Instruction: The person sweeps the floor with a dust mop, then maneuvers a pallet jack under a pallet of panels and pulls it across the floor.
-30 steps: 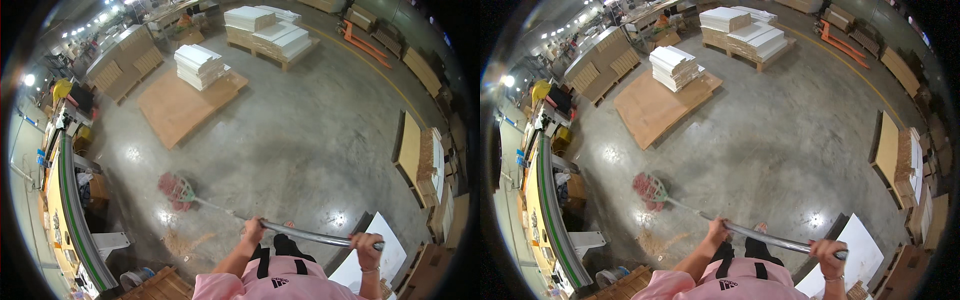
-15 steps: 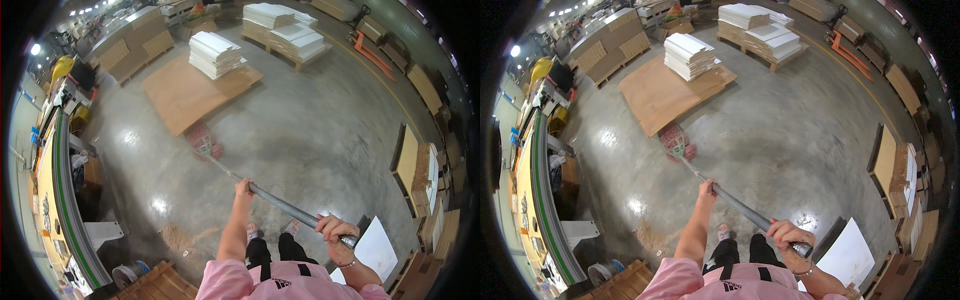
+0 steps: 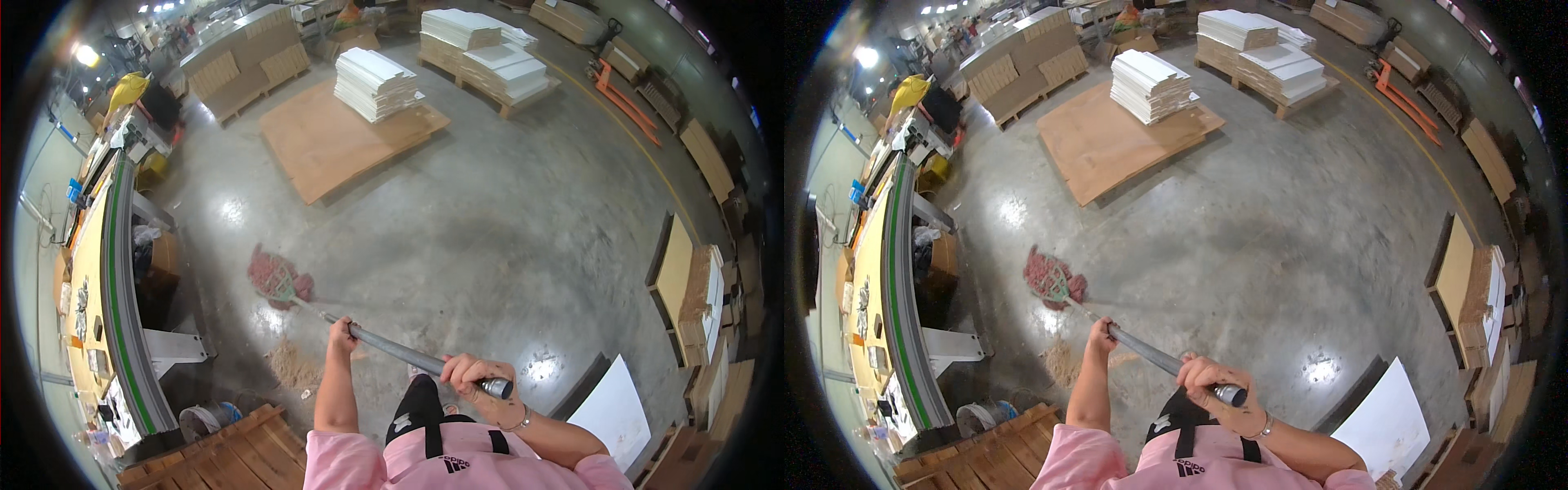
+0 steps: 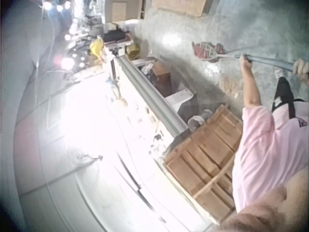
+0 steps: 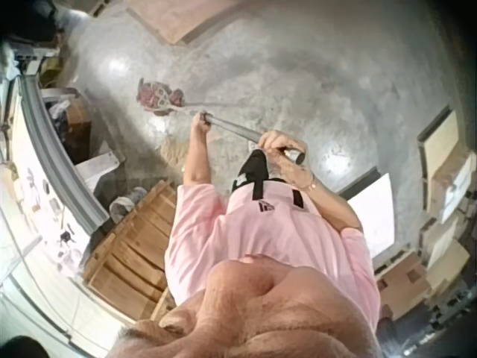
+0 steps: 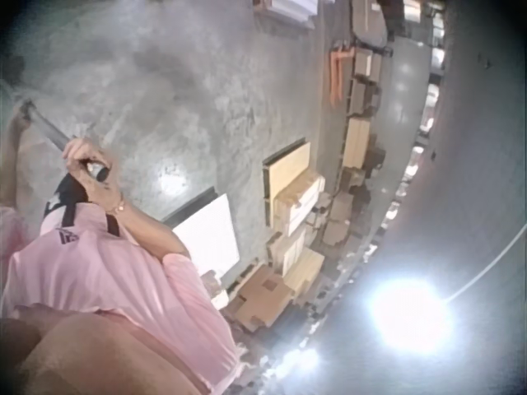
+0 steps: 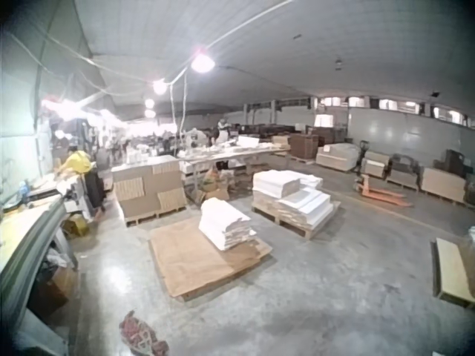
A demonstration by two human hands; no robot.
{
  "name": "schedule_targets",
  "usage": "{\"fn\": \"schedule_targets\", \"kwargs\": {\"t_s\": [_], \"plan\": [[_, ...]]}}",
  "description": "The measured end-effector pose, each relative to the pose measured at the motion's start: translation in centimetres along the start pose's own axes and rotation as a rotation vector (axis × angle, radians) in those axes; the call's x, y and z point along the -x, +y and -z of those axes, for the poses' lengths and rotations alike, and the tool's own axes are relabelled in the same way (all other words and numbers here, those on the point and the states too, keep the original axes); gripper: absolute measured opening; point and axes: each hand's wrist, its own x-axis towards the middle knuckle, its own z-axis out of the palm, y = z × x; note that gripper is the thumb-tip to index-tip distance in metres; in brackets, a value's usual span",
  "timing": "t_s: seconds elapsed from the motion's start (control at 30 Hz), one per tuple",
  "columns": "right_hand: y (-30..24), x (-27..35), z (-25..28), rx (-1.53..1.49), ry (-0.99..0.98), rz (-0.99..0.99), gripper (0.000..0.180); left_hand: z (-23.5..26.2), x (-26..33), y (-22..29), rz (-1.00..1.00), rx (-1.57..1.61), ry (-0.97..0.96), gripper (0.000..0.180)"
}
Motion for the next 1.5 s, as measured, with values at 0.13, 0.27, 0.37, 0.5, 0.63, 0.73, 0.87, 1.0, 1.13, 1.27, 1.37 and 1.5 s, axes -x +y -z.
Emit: {"fn": "schedule_targets", "kwargs": {"t_s": [0.13,0.27,0.37,0.5,0.63,0.73,0.87,1.0,1.13,1.27,1.37,1.5], "plan": [[-2.0,7.1,1.8,-0.085,0.051,0.019,0.013,2.5,3.6,-5.0,-0.013,-0.022,-0.085,0.008],[-5.6,16.2,2.7,0.027,0.108,0.068,0.017,0.1,11.5,-11.8,-0.086,-0.183,-0.122,0.009],[-7.4,22.0,1.8,0.133,0.161,0.135,0.019,-0.3,14.7,-15.6,-0.113,-0.227,-0.188,0.007],[-8.3,26.0,-1.1,0.279,0.281,0.173,0.026,-0.8,16.0,-19.2,-0.109,-0.242,-0.295,0.013],[-8.1,27.0,-5.2,0.361,0.329,0.171,0.027,1.9,17.5,-19.6,-0.119,-0.397,-0.339,0.012],[-7.8,26.9,-8.0,0.331,0.303,0.154,0.025,6.2,17.0,-19.6,-0.044,-0.296,-0.324,0.010],[-6.1,27.0,-12.2,0.255,0.261,0.120,0.022,13.8,17.2,-16.4,-0.004,-0.229,-0.287,0.010],[-2.2,26.3,-16.6,0.093,0.292,0.049,0.018,21.9,13.3,-12.2,-0.012,-0.196,-0.117,0.009],[1.7,26.4,-19.3,-0.048,0.321,-0.036,0.018,28.6,10.9,-7.1,0.024,-0.349,-0.033,0.007],[1.6,29.2,-19.5,-0.142,0.427,-0.018,0.026,30.3,14.9,-8.1,-0.015,-0.195,-0.044,0.009],[-0.3,33.5,-19.1,-0.133,0.397,-0.023,0.022,31.8,16.8,-11.5,-0.046,0.225,-0.291,0.009],[-4.0,42.3,-16.2,0.037,0.511,0.012,0.029,29.2,21.5,-20.0,0.043,0.106,-0.285,0.015]]}}
